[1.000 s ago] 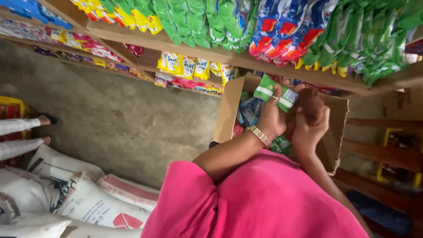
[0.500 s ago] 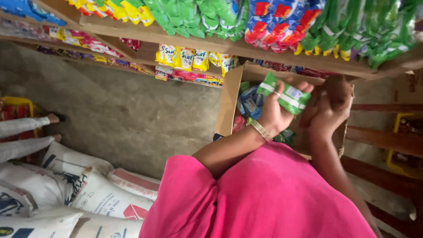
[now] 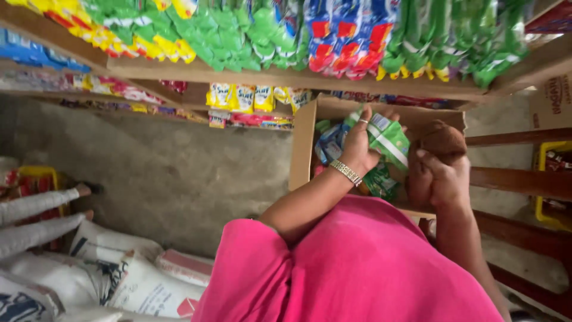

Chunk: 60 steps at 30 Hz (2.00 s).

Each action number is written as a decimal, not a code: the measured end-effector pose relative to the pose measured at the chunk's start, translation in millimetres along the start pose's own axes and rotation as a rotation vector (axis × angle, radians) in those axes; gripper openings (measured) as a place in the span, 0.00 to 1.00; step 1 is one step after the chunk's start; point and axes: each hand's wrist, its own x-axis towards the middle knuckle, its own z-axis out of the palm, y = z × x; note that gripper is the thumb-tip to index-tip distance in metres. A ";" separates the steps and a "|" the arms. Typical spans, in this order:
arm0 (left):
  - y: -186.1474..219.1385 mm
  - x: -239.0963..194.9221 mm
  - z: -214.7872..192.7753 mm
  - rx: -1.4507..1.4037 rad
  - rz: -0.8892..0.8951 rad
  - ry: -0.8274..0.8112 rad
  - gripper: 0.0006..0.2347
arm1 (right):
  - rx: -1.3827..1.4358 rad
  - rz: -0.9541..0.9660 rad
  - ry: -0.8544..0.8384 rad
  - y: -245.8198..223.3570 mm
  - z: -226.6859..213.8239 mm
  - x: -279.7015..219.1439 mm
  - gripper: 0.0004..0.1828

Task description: Sorting and packing detergent sachets into a cardboard box in a grocery store.

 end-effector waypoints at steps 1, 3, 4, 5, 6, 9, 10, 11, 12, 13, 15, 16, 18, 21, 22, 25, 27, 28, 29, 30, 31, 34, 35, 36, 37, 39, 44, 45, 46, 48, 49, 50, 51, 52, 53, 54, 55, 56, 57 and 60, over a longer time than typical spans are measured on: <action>-1.3 1.7 -9.5 0.154 0.022 0.292 0.17 | -0.089 -0.191 0.025 -13.3 11.4 -7.8 0.20; -5.0 -2.8 -10.0 0.311 0.049 0.580 0.17 | -0.176 -0.386 0.051 -24.4 26.6 -21.6 0.23; -8.1 -8.9 -0.6 0.342 -0.004 0.686 0.18 | -0.491 -0.524 0.160 -22.6 29.8 -27.4 0.15; -10.3 -12.2 9.4 0.377 -0.060 0.786 0.20 | -0.806 -0.661 0.274 -21.4 33.4 -31.2 0.12; -16.6 5.9 -22.4 0.383 -0.056 0.776 0.20 | -0.802 -0.671 0.278 -11.3 35.9 -23.5 0.12; -31.5 13.2 -72.9 0.142 -0.324 0.556 0.31 | -1.108 -0.894 0.134 14.4 38.6 -29.2 0.15; -24.9 0.7 -53.8 0.048 -0.423 0.435 0.35 | -0.984 -0.855 0.045 15.1 40.0 -37.1 0.15; -11.3 -2.6 -31.9 -0.032 -0.510 0.297 0.40 | -0.853 -0.833 -0.036 13.9 44.7 -36.3 0.15; -9.1 -8.6 -17.7 -0.029 -0.504 0.289 0.40 | -0.852 -0.843 -0.039 7.8 47.7 -33.0 0.15; -9.0 -17.5 -4.3 0.058 -0.484 0.232 0.29 | -0.936 -0.681 0.010 2.2 50.0 -32.8 0.22; -11.7 -28.2 9.6 0.139 -0.460 0.178 0.23 | -1.016 -0.514 0.054 -2.9 45.8 -26.1 0.28; -14.3 -30.1 10.5 0.520 -0.456 0.330 0.21 | -1.020 -0.611 0.078 -2.7 39.5 -19.8 0.26; -15.3 -29.8 19.2 0.901 -0.432 0.479 0.23 | -1.019 -0.717 0.094 -8.3 28.4 2.5 0.24; -21.0 -31.7 28.8 1.004 -0.439 0.288 0.32 | -0.982 -0.761 0.301 -16.7 12.4 29.6 0.20; -22.9 -28.6 26.1 0.879 -0.456 0.271 0.33 | -0.960 -0.821 0.298 -18.2 10.0 35.7 0.21; -25.5 -22.0 42.5 0.684 -0.436 0.369 0.36 | -0.883 -0.804 0.278 -35.2 41.2 -0.8 0.19; -16.5 -22.3 71.0 0.600 -0.396 0.499 0.47 | -0.828 -0.720 0.243 -32.5 73.3 -33.4 0.15; -8.0 -23.6 89.9 0.503 -0.393 0.446 0.49 | -0.835 -0.764 0.205 -22.7 87.3 -45.5 0.19; 0.1 -25.1 108.6 0.405 -0.389 0.393 0.51 | -0.841 -0.807 0.167 -12.6 101.1 -58.2 0.22; -9.6 -15.6 64.4 0.402 -0.391 0.397 0.51 | -0.843 -0.803 0.166 0.3 86.6 -48.5 0.22; -17.5 -4.3 21.0 0.174 -0.417 0.292 0.49 | -0.869 -0.921 0.144 12.7 73.4 -36.8 0.18; -24.1 -1.8 -21.0 0.003 -0.376 0.184 0.45 | -0.909 -1.092 0.203 22.5 49.2 -6.1 0.13; -24.6 -2.0 -19.1 0.061 -0.316 0.165 0.41 | -0.929 -1.160 0.289 19.6 42.1 5.8 0.14; -24.2 -3.2 -13.6 0.062 -0.321 0.163 0.41 | -0.931 -1.160 0.294 2.5 45.9 0.2 0.14; -23.7 -5.0 -7.9 0.148 -0.226 0.136 0.35 | -0.841 -1.028 0.292 -14.9 50.0 -5.4 0.13; -19.9 -7.7 8.0 0.232 -0.129 0.104 0.29 | -0.751 -0.902 0.289 -27.5 50.1 -11.6 0.13; -15.5 -6.2 34.2 0.147 0.121 -0.031 0.18 | -0.639 -0.960 0.208 -7.7 70.6 -41.6 0.18; -15.7 -3.6 21.0 0.145 0.116 -0.025 0.18 | -0.642 -0.953 0.211 -9.3 71.5 -39.7 0.18; -16.3 -1.2 7.9 -0.039 0.008 -0.183 0.20 | -0.708 -1.144 0.134 -11.1 72.0 -37.9 0.16; -9.0 -5.5 7.0 -0.217 -0.098 -0.343 0.22 | -0.766 -1.339 0.055 -9.6 68.1 -30.4 0.14; -2.9 -10.8 19.7 -0.112 -0.101 -0.299 0.21 | -0.837 -1.273 0.088 -7.1 62.3 -24.4 0.12; 3.5 -16.5 32.5 -0.007 -0.103 -0.254 0.20 | -0.907 -1.205 0.121 -4.7 56.9 -18.5 0.11; 6.4 -16.4 28.5 -0.008 -0.098 -0.263 0.20 | -0.909 -1.214 0.118 -1.0 43.4 -14.4 0.11; 9.7 -16.3 24.1 0.199 -0.091 -0.160 0.18 | -0.810 -1.066 0.190 2.9 30.2 -10.1 0.11; 14.0 -21.4 17.5 0.404 -0.079 -0.043 0.16 | -0.707 -0.908 0.251 9.7 18.8 -8.6 0.12; 10.6 -18.1 6.9 0.403 -0.071 -0.040 0.16 | -0.705 -0.908 0.242 -3.6 22.7 -11.5 0.12; 5.9 -19.0 -5.4 0.666 -0.077 -0.070 0.16 | -0.723 -0.897 0.265 -14.5 26.3 -18.6 0.13; 0.6 -19.6 -17.5 0.929 -0.085 -0.101 0.17 | -0.740 -0.886 0.287 -25.7 29.1 -25.3 0.16; -7.1 -21.4 -16.9 0.932 -0.094 -0.107 0.17 | -0.740 -0.884 0.299 -34.9 38.2 -26.9 0.16; -15.0 -32.9 17.1 0.979 -0.103 -0.230 0.14 | -0.920 -1.190 0.067 -57.7 51.5 -28.2 0.09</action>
